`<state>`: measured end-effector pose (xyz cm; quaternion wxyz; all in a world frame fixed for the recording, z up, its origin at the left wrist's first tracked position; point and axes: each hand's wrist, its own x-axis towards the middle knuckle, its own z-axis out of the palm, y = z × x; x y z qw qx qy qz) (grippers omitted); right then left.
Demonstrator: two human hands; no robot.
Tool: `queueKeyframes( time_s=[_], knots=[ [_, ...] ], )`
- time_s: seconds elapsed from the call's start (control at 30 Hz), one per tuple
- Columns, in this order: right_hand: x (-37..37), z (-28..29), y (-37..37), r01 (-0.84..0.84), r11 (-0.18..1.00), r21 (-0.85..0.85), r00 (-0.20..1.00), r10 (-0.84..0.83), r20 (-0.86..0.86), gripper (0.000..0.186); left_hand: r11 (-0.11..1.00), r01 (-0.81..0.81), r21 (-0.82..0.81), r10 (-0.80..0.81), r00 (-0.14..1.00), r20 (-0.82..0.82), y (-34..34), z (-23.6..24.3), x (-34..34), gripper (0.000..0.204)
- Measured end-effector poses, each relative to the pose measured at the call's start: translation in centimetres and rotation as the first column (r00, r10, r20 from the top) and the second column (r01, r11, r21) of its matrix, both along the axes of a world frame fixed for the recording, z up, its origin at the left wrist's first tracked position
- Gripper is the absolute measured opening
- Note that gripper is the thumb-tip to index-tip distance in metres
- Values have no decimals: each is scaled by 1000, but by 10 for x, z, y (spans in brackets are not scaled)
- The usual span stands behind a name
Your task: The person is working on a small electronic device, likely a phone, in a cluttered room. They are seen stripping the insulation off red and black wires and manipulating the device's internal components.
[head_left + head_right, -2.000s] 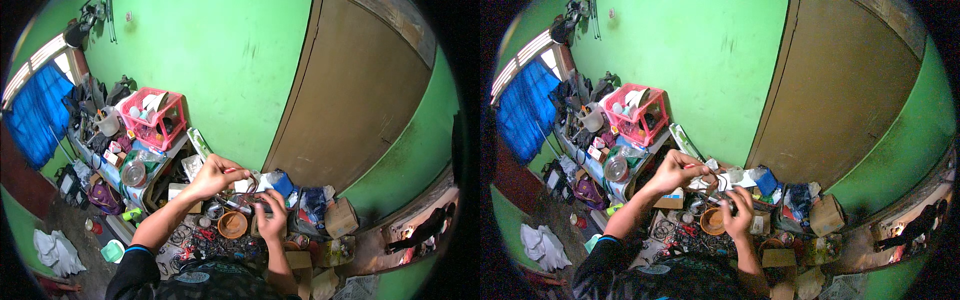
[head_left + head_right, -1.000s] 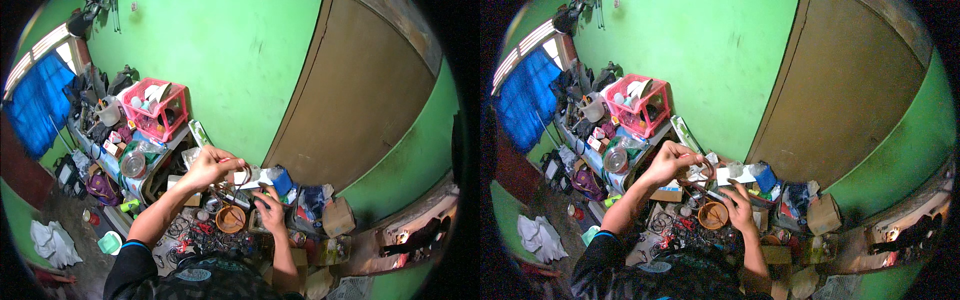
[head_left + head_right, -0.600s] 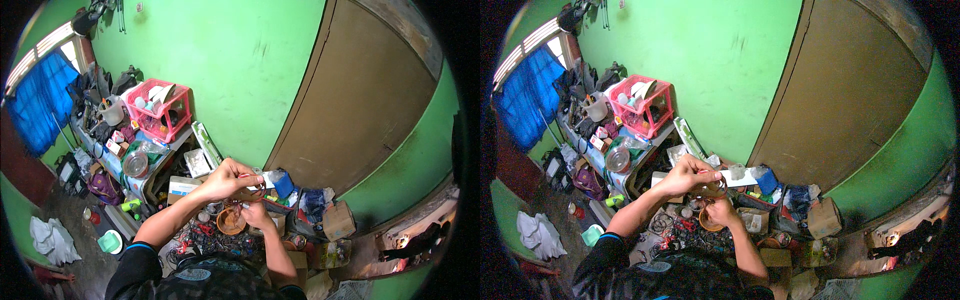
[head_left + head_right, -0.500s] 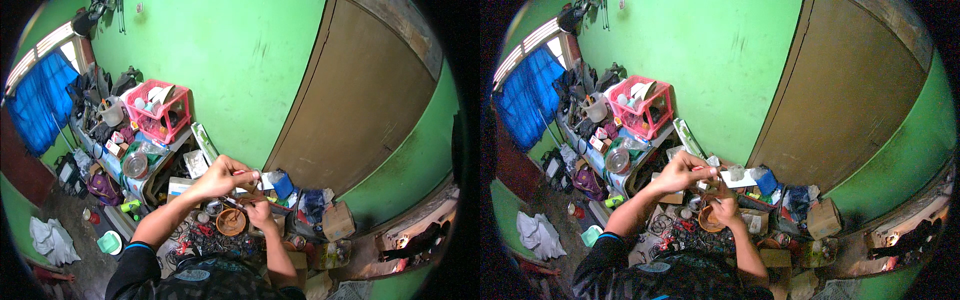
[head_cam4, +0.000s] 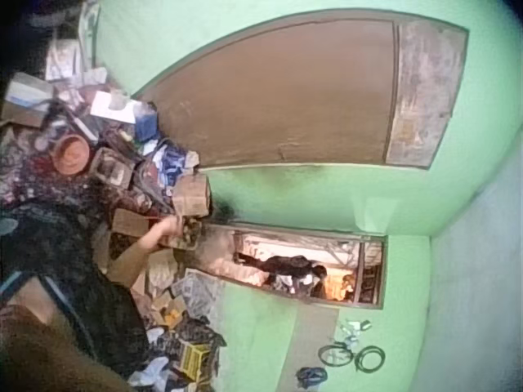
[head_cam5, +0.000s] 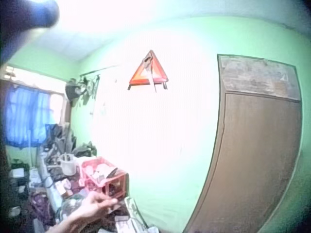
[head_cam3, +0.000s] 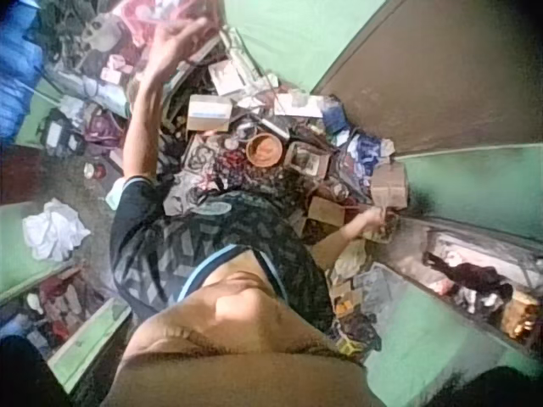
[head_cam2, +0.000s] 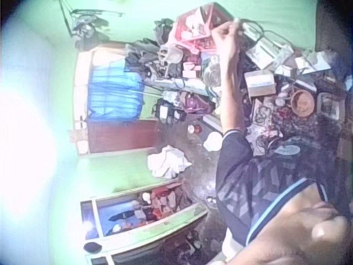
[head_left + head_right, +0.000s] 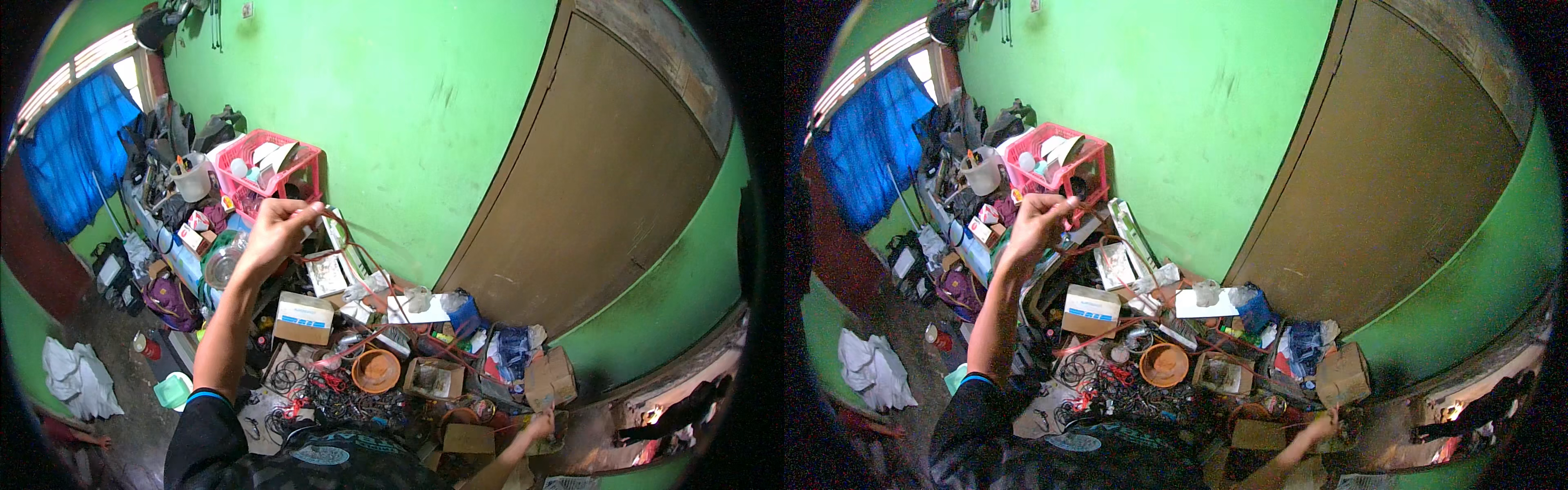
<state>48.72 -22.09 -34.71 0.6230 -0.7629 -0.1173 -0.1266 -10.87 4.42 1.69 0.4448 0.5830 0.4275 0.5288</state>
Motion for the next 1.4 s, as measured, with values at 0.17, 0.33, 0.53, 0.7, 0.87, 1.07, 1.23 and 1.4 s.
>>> queueKeyframes(
  time_s=[0.17, 0.33, 0.53, 0.7, 0.87, 1.07, 1.23, 1.4],
  knots=[
    [-164, 132, 92, -434, 898, -65, 889, 439, 132, 44, 977, 213, 31, -209, 974, -85, -17, 7, 34, 32],
    [-302, 240, 146, -933, 357, -46, 323, 886, 334, 33, 830, 557, -28, -549, 806, -224, -51, 31, 79, 27],
    [-321, 237, 170, -967, 62, -249, 8, 977, 212, 19, 850, 524, -51, -503, 780, -373, -49, 25, 69, 30],
    [-232, 178, 156, -795, 556, -240, 445, 805, 393, 15, 987, 157, 42, -138, 949, -284, -33, 1, 15, 26],
    [-42, 9, 43, -330, 882, -337, 914, 387, 119, 26, 995, -65, -80, 68, 997, 39, -6, -13, -83, 28],
    [-66, 26, -29, -176, 749, -639, 983, 104, -148, 35, 997, 66, -42, -68, 997, -42, -7, -25, -48, 32],
    [-216, 131, 118, -821, 558, -125, 555, 830, 54, 37, 921, 375, -107, -378, 926, -7, -16, -18, 37, 33],
    [-347, 235, 150, -984, 117, -137, 88, 975, 204, 42, 877, 452, -166, -450, 892, 47, -38, -6, 76, 33]
  ],
)
